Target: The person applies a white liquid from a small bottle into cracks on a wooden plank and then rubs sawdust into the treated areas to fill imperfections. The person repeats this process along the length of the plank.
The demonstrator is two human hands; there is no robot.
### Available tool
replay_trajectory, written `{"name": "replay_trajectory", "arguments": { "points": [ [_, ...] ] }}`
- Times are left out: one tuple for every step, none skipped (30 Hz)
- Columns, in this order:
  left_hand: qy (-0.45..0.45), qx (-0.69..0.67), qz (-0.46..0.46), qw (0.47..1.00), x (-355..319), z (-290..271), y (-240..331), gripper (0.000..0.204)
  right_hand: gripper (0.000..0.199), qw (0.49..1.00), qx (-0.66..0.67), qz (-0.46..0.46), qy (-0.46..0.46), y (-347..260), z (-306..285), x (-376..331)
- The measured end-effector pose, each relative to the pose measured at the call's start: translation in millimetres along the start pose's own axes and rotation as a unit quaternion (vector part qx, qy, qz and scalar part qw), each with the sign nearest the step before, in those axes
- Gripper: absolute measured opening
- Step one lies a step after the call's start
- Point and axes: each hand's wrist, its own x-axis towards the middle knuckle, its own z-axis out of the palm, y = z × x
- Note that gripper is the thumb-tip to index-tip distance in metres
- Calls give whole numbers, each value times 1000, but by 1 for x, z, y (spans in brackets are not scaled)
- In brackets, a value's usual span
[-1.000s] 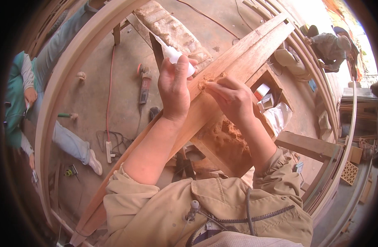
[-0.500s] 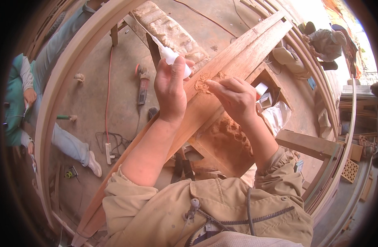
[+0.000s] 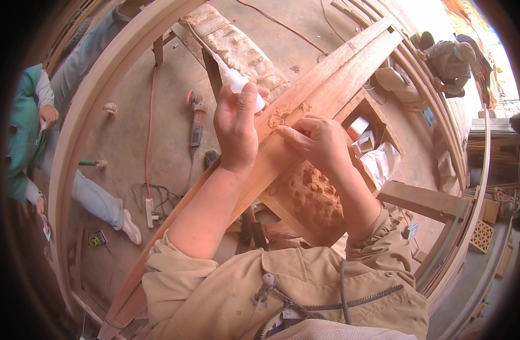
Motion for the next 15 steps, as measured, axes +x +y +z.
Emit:
{"name": "replay_trajectory", "arguments": {
  "points": [
    [0, -1, -3, 1000, 0, 0, 0, 27, 37, 1000, 5, 13, 0, -2, 3, 2],
    [1, -2, -3, 1000, 0, 1, 0, 27, 37, 1000, 11, 27, 1, -2, 5, 5],
    [3, -2, -2, 1000, -1, 1, 1, 27, 37, 999, 16, 39, 1, -3, 7, 7],
    [5, -2, -1, 1000, -1, 1, 1, 27, 35, 998, 16, 61, -14, -5, 5, 8],
    [7, 2, -1, 1000, -1, 0, 1, 27, 35, 996, 34, 72, -27, -4, 5, 10],
    [5, 7, 2, 1000, -1, 0, 1, 27, 34, 995, 52, 82, -36, -3, 3, 11],
    [3, 11, 4, 1000, -1, 0, 2, 27, 33, 992, 71, 92, -45, -2, 2, 12],
    [6, 9, -1, 1000, -2, 0, 3, 28, 31, 991, 68, 99, -54, -1, -1, 12],
    [8, 10, -4, 1000, -2, 2, 4, 28, 30, 990, 69, 105, -62, -1, -2, 13],
    [9, 10, -7, 1000, -2, 3, 5, 28, 28, 989, 70, 111, -69, -2, -4, 14],
    [7, 9, -7, 1000, -1, 3, 5, 28, 29, 991, 69, 99, -63, -1, -4, 15],
    [4, 7, -8, 1000, 0, 3, 4, 28, 30, 992, 67, 88, -56, 2, -3, 15],
    [1, 5, -9, 1000, 1, 3, 3, 28, 31, 994, 65, 77, -48, 4, -2, 16],
    [3, 9, -12, 1000, -1, 3, 4, 29, 31, 995, 66, 54, -54, 5, -4, 16],
    [1, 9, -13, 1000, -1, 2, 4, 29, 30, 996, 65, 32, -61, 8, -5, 15]
  ]
}}
